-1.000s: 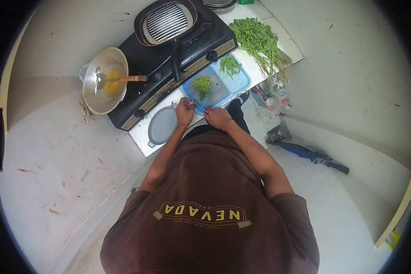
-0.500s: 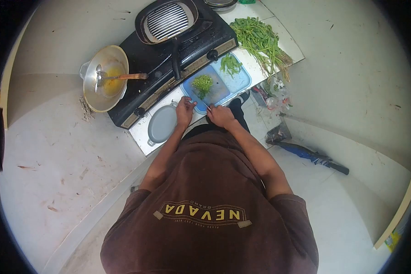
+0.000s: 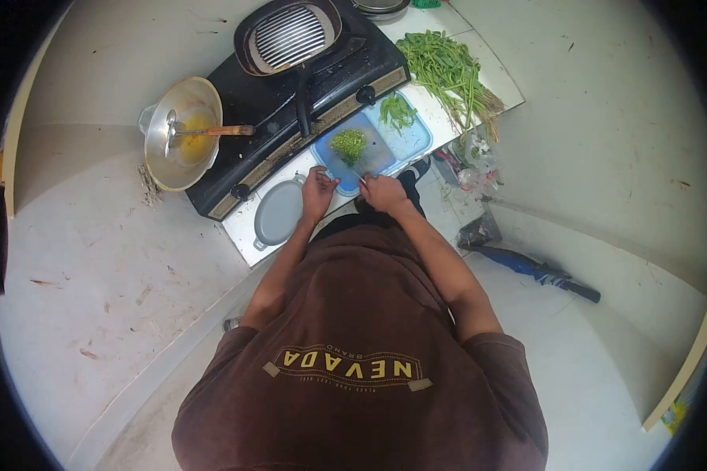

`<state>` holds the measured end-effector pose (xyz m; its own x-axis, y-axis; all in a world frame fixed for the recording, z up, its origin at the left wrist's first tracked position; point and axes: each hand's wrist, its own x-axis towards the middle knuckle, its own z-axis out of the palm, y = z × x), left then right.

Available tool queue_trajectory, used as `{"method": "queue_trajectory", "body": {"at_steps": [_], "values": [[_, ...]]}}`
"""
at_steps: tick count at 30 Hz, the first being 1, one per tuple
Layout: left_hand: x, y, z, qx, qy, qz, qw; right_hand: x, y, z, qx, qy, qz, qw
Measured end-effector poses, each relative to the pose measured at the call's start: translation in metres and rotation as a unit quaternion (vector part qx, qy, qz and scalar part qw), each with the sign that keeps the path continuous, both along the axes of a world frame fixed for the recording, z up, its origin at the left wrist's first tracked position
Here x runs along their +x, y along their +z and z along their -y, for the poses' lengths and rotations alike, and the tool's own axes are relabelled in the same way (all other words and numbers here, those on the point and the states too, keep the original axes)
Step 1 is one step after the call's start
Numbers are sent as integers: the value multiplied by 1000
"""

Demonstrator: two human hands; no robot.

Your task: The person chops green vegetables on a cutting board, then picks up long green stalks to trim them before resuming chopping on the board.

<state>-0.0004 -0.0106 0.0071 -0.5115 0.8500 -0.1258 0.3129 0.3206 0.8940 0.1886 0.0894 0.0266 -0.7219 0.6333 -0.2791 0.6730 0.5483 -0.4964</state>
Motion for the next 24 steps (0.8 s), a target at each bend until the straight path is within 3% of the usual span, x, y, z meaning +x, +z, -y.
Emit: {"method": "queue_trajectory", "body": {"at_steps": [5, 8, 14, 24], "values": [[2, 29, -8, 8, -27, -6, 1000, 0, 11, -26, 22, -5, 20, 1000], [2, 41, -17, 0, -97, -29, 995, 1, 24, -36, 26, 5, 25, 999], [-5, 22, -32, 38, -188, -125, 973, 9, 35, -44, 45, 20, -2, 999], [-11, 36, -33, -27, -172, -67, 982, 34, 36, -44, 34, -9, -31, 999]]}}
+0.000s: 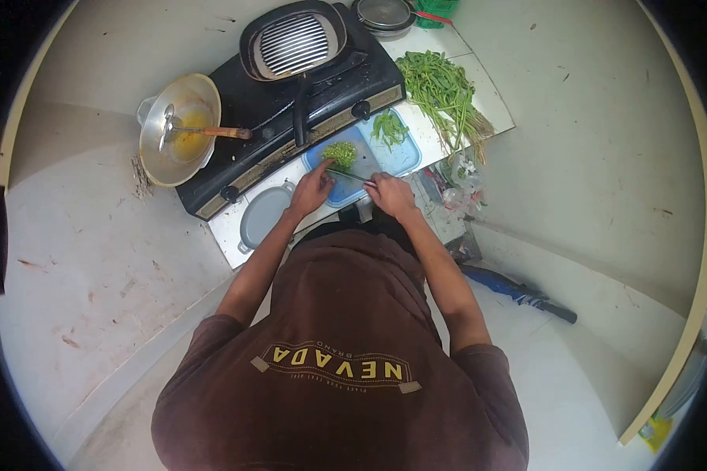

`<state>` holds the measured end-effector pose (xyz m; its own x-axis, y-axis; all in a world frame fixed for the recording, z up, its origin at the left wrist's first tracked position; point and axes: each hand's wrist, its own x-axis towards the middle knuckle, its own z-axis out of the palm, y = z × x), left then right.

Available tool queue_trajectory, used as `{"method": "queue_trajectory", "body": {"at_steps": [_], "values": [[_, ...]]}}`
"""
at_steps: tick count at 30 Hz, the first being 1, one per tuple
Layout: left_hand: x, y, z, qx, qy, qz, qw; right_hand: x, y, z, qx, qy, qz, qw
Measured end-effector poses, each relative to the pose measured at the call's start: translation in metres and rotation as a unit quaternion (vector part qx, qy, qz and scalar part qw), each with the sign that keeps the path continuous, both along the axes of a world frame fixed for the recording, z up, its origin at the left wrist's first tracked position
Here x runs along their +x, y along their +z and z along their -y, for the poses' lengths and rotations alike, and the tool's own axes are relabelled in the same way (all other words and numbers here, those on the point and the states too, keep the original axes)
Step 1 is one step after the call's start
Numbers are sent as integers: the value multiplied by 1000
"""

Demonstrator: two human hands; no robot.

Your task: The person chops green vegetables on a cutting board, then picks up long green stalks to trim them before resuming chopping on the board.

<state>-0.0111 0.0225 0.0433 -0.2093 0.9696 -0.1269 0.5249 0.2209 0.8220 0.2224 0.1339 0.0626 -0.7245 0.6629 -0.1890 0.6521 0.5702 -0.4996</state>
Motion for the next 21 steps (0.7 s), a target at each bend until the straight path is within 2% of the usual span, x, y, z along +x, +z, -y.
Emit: {"method": "queue_trajectory", "body": {"at_steps": [8, 17, 21], "values": [[0, -5, 29, -19, 102, 52, 993, -1, -21, -32, 31, 87, 38, 995], [17, 8, 43, 11, 203, 72, 976, -34, -6, -75, 26, 142, 7, 989], [32, 20, 30, 32, 212, 59, 975, -38, -2, -86, 14, 174, 23, 984]]}}
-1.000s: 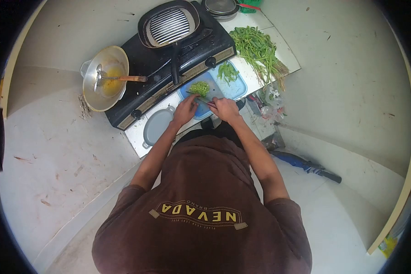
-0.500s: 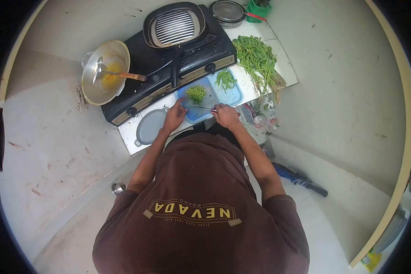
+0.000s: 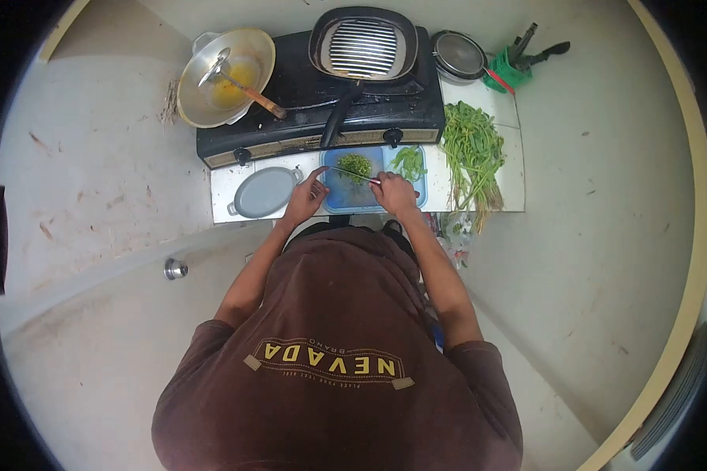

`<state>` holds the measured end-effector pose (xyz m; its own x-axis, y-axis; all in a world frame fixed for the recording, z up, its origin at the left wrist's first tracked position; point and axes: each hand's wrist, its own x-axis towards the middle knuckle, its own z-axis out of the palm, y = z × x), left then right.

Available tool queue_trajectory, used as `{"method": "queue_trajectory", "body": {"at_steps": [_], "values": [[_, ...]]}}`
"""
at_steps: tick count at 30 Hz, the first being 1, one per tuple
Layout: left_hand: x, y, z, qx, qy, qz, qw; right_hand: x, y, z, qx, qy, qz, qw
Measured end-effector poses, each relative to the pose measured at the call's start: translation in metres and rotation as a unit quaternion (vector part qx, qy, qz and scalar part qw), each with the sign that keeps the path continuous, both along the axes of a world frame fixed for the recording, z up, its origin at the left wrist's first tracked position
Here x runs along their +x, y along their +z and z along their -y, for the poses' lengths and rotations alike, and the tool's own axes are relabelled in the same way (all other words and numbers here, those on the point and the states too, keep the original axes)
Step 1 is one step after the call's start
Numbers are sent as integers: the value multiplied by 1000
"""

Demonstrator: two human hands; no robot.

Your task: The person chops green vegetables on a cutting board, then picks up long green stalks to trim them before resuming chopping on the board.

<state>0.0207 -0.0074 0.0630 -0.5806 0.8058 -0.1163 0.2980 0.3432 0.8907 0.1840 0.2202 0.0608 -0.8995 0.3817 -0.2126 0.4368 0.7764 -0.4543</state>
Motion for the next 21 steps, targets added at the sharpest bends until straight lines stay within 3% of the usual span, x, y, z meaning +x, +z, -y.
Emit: {"method": "queue_trajectory", "body": {"at_steps": [6, 13, 21], "values": [[18, 1, -24, -28, -78, -47, 995, 7, 1, -7, 17, 41, -45, 998], [16, -11, -36, -121, -55, -85, 987, 25, 5, -13, 3, 33, -61, 998], [21, -3, -34, -118, -18, -38, 992, 33, 2, -15, -30, 4, -72, 997]]}}
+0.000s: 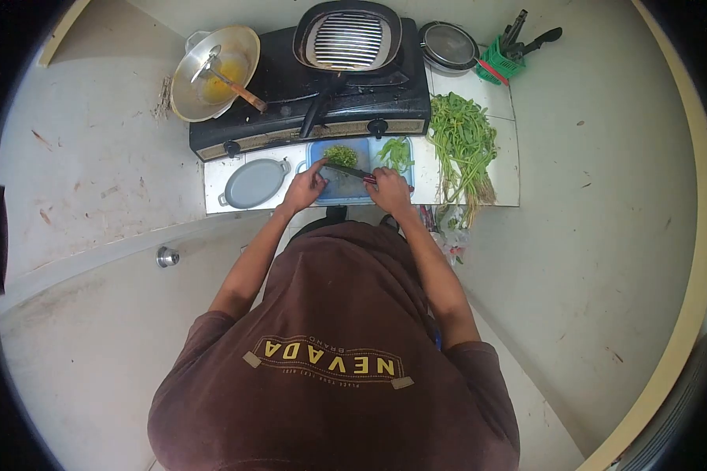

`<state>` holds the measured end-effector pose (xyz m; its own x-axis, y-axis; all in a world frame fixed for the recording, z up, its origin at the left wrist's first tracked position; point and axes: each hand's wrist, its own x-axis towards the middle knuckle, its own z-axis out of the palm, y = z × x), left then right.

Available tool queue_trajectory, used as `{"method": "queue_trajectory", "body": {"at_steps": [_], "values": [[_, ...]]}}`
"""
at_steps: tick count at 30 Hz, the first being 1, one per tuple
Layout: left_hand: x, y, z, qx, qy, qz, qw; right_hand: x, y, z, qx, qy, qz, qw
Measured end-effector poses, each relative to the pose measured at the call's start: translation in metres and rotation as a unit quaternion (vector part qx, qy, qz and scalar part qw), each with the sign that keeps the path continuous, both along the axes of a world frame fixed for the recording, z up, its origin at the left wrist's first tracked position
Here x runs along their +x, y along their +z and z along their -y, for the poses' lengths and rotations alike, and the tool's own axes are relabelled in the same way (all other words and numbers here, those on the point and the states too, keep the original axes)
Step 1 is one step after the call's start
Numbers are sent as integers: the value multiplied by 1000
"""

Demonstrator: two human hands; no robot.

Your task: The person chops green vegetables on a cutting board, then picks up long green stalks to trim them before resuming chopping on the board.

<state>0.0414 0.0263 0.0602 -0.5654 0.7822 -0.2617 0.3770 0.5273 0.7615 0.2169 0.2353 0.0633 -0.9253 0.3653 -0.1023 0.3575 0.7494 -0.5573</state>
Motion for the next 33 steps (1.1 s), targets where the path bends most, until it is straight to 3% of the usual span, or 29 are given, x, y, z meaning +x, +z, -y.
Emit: {"method": "queue_trajectory", "body": {"at_steps": [8, 15, 22, 33], "values": [[8, -2, -7, 21, 18, 27, 999, 42, -8, -8, -96, -107, 15, 989], [1, 1, -54, 52, -148, -30, 987, 101, -16, -6, -141, -252, 32, 957], [-7, -19, -127, 84, -276, -138, 948, 143, -26, 11, -119, -355, -42, 926], [13, -58, -175, -16, -266, -210, 941, 157, -11, 47, -168, -460, -34, 871]]}}
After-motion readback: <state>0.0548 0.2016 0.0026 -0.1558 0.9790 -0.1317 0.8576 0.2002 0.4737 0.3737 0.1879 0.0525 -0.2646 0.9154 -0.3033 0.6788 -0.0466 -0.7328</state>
